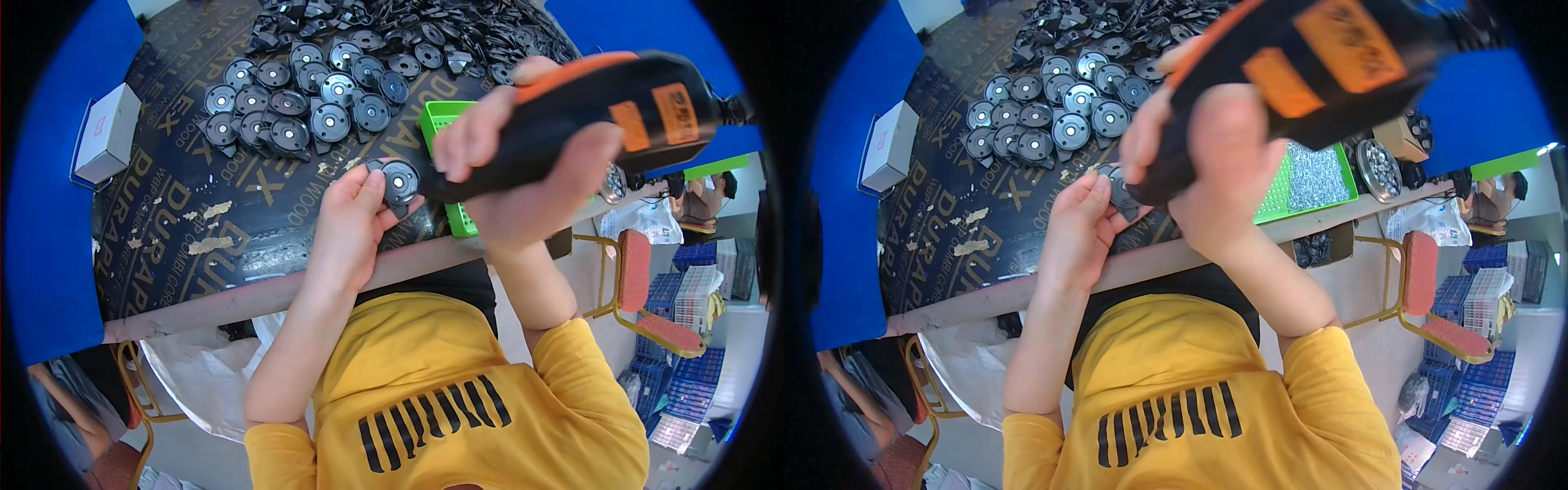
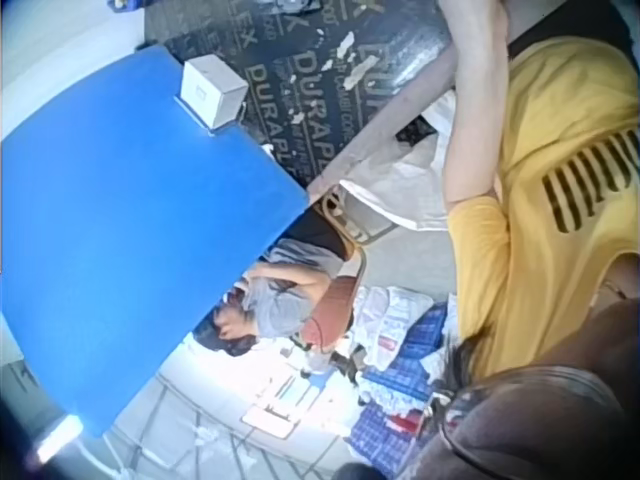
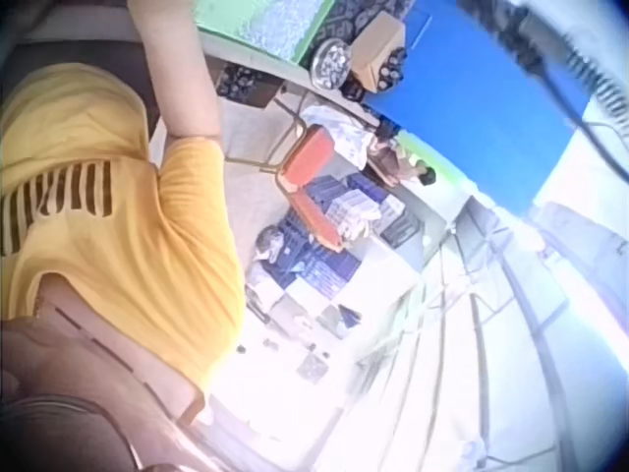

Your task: The person assembles components by picking up plastic parts from a table, picking up screws from a tray using an electric screwdriver, driving the screws into the parts, and discarding the assembled components into a bag.

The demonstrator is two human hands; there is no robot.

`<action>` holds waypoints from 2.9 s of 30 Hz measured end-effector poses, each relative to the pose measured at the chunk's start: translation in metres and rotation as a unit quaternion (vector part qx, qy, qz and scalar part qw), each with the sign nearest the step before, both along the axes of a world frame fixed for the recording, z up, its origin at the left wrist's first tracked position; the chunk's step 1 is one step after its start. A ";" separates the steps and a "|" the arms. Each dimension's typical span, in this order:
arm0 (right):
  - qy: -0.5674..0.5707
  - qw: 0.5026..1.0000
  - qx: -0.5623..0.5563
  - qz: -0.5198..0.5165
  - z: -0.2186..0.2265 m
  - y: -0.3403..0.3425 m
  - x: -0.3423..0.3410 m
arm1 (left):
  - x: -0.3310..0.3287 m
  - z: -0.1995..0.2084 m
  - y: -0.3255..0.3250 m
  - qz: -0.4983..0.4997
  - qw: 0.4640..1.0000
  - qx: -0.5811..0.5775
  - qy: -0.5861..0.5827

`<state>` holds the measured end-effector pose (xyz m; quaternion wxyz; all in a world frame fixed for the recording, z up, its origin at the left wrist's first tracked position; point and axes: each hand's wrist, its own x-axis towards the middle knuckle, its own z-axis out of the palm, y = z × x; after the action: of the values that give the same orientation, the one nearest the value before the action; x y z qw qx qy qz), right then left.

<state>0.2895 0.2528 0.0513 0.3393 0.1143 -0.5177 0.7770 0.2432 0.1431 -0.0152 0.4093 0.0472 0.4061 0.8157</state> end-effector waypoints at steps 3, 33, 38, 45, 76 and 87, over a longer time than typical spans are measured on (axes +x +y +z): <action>0.052 0.999 0.006 -0.002 0.023 0.011 0.014 | 0.005 0.003 -0.008 0.018 1.000 0.015 0.016; 0.001 0.981 0.088 -0.175 0.020 0.056 0.071 | -0.142 0.035 -0.107 0.118 0.637 -0.595 0.475; -0.002 0.982 0.080 -0.169 0.019 0.058 0.072 | -0.144 0.028 -0.098 0.064 0.674 -0.579 0.453; 0.042 0.982 0.049 -0.175 0.021 0.061 0.062 | -0.120 0.033 -0.147 0.172 0.824 -0.388 0.375; -0.062 0.969 0.139 -0.196 -0.004 0.047 0.036 | -0.002 0.008 -0.009 -0.048 0.993 -0.080 0.073; 0.001 0.985 0.103 -0.140 0.023 0.049 0.035 | -0.001 0.008 -0.011 -0.066 0.990 -0.093 0.087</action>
<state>0.3246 0.3018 0.0744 0.4317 0.0756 -0.6053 0.6645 0.2422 0.1324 -0.0075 0.4278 0.1061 0.5106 0.7383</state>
